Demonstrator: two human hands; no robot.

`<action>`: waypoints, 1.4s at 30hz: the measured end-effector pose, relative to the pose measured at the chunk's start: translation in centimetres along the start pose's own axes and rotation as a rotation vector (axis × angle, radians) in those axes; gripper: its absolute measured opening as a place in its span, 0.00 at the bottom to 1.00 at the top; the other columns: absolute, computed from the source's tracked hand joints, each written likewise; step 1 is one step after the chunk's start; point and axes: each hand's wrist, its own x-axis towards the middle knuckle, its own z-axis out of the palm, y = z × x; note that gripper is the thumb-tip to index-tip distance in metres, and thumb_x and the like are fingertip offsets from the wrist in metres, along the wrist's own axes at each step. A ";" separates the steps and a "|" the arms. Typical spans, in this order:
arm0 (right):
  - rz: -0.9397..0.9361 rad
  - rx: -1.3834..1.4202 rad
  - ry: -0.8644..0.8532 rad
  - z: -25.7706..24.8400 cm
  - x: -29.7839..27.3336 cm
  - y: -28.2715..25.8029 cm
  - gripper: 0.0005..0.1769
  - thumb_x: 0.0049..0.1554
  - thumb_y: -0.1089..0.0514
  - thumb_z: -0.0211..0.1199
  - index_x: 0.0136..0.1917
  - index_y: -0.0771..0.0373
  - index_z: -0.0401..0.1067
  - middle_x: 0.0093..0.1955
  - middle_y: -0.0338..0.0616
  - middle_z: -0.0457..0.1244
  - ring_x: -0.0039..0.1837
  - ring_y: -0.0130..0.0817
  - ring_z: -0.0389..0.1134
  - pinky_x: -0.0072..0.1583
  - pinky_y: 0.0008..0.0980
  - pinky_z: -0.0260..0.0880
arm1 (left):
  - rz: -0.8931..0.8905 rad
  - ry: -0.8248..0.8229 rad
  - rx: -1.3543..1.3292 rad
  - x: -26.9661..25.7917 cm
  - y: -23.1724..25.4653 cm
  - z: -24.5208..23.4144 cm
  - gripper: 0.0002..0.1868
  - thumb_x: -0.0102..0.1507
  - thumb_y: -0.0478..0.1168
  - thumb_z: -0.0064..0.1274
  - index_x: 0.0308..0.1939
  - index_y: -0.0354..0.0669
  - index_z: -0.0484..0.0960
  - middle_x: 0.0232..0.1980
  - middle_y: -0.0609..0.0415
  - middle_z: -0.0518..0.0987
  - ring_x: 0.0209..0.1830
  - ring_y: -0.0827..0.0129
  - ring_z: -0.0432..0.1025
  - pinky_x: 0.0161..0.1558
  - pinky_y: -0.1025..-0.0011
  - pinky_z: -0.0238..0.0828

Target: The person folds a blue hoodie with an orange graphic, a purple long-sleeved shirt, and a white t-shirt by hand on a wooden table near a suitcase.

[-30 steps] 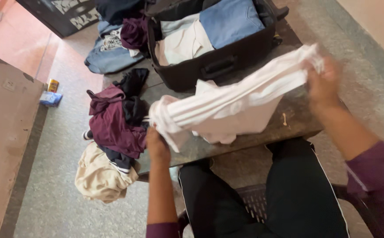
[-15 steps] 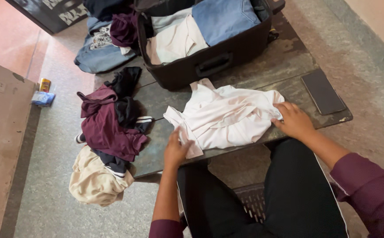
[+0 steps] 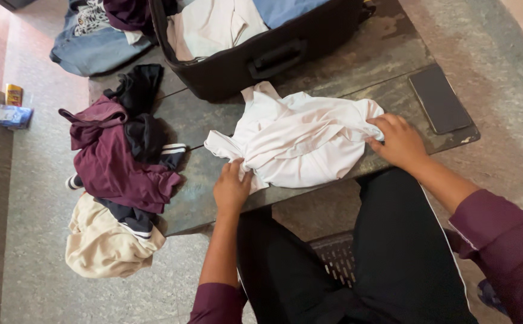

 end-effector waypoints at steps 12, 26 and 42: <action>0.141 -0.198 0.156 -2.6 -0.7 7.2 0.36 0.66 0.36 0.63 0.74 0.64 0.66 0.74 0.55 0.59 0.76 0.58 0.58 0.76 0.55 0.58 | -0.072 0.085 -0.058 0.5 -2.7 -0.1 0.17 0.63 0.53 0.58 0.53 0.55 0.84 0.45 0.51 0.81 0.41 0.50 0.77 0.42 0.56 0.73; 0.207 -0.262 0.202 -0.3 -3.6 10.3 0.40 0.67 0.40 0.55 0.78 0.75 0.59 0.84 0.74 0.45 0.84 0.69 0.42 0.78 0.77 0.35 | 0.028 0.182 0.088 0.1 -1.5 0.4 0.18 0.60 0.45 0.58 0.54 0.51 0.82 0.50 0.50 0.80 0.40 0.49 0.77 0.39 0.55 0.74; 0.226 -0.303 0.172 -0.3 -3.3 10.5 0.35 0.70 0.41 0.57 0.76 0.71 0.65 0.80 0.73 0.50 0.85 0.71 0.44 0.78 0.73 0.40 | 0.037 0.196 0.082 0.1 -1.5 0.5 0.18 0.60 0.45 0.57 0.54 0.51 0.82 0.50 0.50 0.80 0.42 0.49 0.78 0.40 0.55 0.75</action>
